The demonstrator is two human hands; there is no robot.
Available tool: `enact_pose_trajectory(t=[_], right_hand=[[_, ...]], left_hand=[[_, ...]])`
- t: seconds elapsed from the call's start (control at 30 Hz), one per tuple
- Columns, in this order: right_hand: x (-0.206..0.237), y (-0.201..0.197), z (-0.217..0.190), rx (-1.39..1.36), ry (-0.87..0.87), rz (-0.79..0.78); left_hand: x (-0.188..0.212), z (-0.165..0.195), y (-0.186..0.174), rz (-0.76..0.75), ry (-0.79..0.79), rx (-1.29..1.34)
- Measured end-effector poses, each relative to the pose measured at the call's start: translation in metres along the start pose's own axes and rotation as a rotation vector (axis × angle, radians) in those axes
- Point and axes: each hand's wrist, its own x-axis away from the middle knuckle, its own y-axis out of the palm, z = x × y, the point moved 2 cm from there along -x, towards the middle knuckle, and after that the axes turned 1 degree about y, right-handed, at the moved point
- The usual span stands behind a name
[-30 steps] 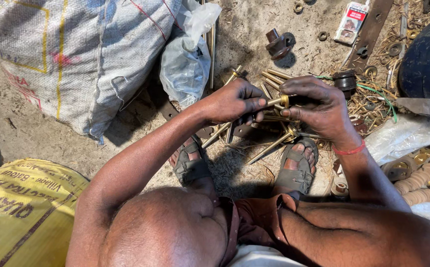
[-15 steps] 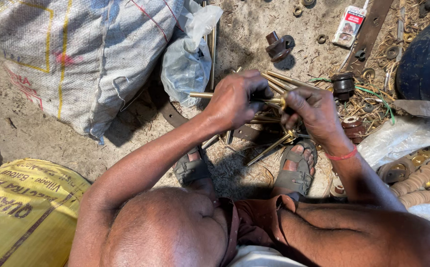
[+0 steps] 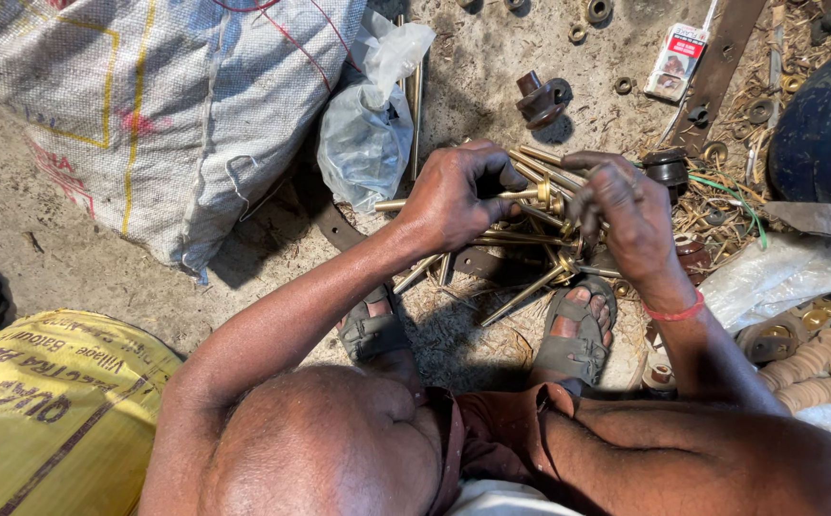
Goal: The person sits on the ground among piles of brass bolts, washers and brown insulator fittings. They pick up bolts, fit washers and insulator components onto them, and place finished assemblies and sorted parts into bags and a blue tub.
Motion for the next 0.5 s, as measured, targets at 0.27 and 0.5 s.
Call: enact_pose_trajectory(t=[0.27, 0.5], right_hand=[[0.0, 0.0, 0.002, -0.017, -0.024, 0.054], [0.0, 0.007, -0.024, 0.039, -0.275, -0.089]], left_hand=[[-0.001, 0.003, 0.0, 0.006, -0.039, 0.01], [-0.002, -0.009, 0.007, -0.011, -0.161, 0.057]])
